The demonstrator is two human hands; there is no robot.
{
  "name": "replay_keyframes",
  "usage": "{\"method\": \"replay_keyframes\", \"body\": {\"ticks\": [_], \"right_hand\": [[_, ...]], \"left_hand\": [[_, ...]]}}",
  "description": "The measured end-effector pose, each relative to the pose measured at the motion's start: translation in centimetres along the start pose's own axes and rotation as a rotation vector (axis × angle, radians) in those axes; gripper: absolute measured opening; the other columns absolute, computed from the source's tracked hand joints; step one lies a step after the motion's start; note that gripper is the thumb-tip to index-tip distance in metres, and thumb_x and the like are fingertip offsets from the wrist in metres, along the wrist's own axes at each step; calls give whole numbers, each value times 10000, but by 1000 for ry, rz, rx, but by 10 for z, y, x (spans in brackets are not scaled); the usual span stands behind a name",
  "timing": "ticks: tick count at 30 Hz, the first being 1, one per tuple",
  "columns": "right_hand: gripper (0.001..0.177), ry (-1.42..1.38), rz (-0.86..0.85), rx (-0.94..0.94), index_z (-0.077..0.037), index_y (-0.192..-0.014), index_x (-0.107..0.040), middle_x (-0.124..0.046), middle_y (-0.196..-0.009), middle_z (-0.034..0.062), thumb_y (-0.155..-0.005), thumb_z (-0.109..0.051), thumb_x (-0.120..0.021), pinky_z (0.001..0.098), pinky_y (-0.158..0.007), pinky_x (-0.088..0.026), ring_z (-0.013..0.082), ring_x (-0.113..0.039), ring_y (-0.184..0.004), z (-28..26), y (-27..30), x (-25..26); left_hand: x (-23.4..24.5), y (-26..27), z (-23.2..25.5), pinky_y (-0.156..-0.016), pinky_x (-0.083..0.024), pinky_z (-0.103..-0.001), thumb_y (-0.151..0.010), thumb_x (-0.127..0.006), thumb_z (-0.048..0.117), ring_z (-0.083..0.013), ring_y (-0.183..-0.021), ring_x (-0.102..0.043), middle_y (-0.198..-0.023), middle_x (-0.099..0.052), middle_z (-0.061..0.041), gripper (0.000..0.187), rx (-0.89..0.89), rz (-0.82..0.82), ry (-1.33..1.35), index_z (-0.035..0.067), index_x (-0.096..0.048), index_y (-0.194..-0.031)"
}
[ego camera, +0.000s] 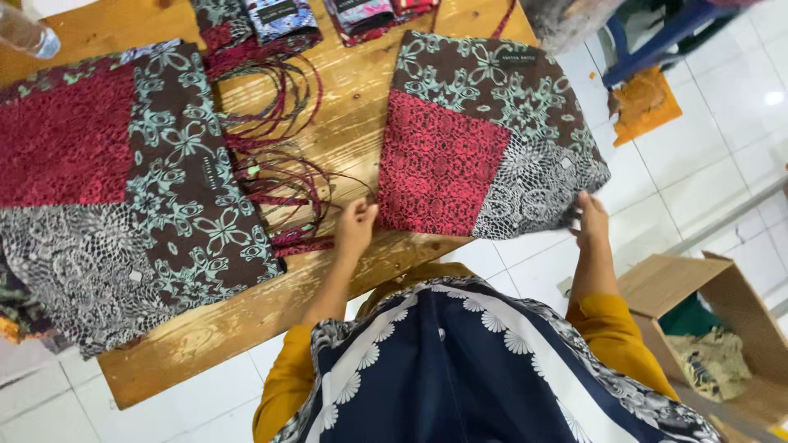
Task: The person folds several patterned fabric items on a wooden table. They smooth each piece, fold it into a compact rectangle, and place it in a neat stack. The person handles the items one at a time, repeating the folding process for each piece.
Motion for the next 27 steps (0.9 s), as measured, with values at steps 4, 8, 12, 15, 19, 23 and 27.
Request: {"method": "replay_keyframes", "body": {"ticks": [4,8,12,15,19,23,27], "right_hand": [[759,1,190,-147,-262,-1554,-338,-340,-1625,56,-920,-615,-562,812,-988,-303,386,-322,-1455,19,-4,12],[818,-280,56,-455,-254,-1614,-303,-255,-1646,141,-946,-673,-522,848,-1031,-200,453,-232,-1504,39,-13,8],[780,-374,-243,-434,-219,-1575,-349,-360,-1557,145,-963,-689,-457,778,-997,-243,394,-314,-1433,50,-24,-3],[739,-403,-327,-433,-177,-1504,-415,-476,-1392,100,-955,-670,-448,641,-938,-340,316,-431,-1260,52,-32,2],[703,-442,-438,-361,-122,-1408,-502,-630,-1171,41,-943,-644,-436,457,-859,-468,211,-587,-1029,42,-46,32],[629,-236,-466,-286,-29,-1336,-590,-700,-938,16,-956,-522,-498,337,-650,-479,136,-587,-728,28,-74,47],[521,83,-362,-147,32,-1357,-584,-676,-846,65,-906,-187,-727,291,-518,-432,135,-500,-564,2,-97,52]], "left_hand": [[-35,-10,23,-838,-531,-530,-838,-839,392,-464,-1056,-655,-1150,-660,-305,616,-18,-49,-321,-77,-629,-1177],[-23,-12,29,-859,-516,-529,-870,-763,376,-484,-1006,-653,-1039,-701,-297,457,20,-56,-521,-51,-677,-1009],[1,9,34,-810,-514,-563,-972,-651,398,-515,-944,-657,-983,-700,-305,414,-32,48,-600,-1,-677,-1081],[16,27,40,-830,-505,-590,-1011,-584,385,-522,-962,-663,-1015,-706,-301,393,175,80,-736,73,-651,-1242],[12,52,76,-844,-432,-653,-902,-664,337,-531,-987,-610,-1033,-687,-304,664,116,238,-983,79,-545,-1502],[-8,64,122,-902,-440,-577,-879,-710,264,-472,-1070,-570,-1117,-622,-261,483,-131,393,-868,69,-643,-1315],[-52,38,153,-978,-513,-490,-1007,-685,188,-368,-1086,-621,-1127,-650,-172,260,-385,345,-508,64,-670,-1235]]}}
Point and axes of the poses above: each hand's wrist, its own y-axis away from the middle knuckle, its own x-axis out of the back of the hand, z = x × y, the point moved 4 cm from there along -y, towards the middle knuckle
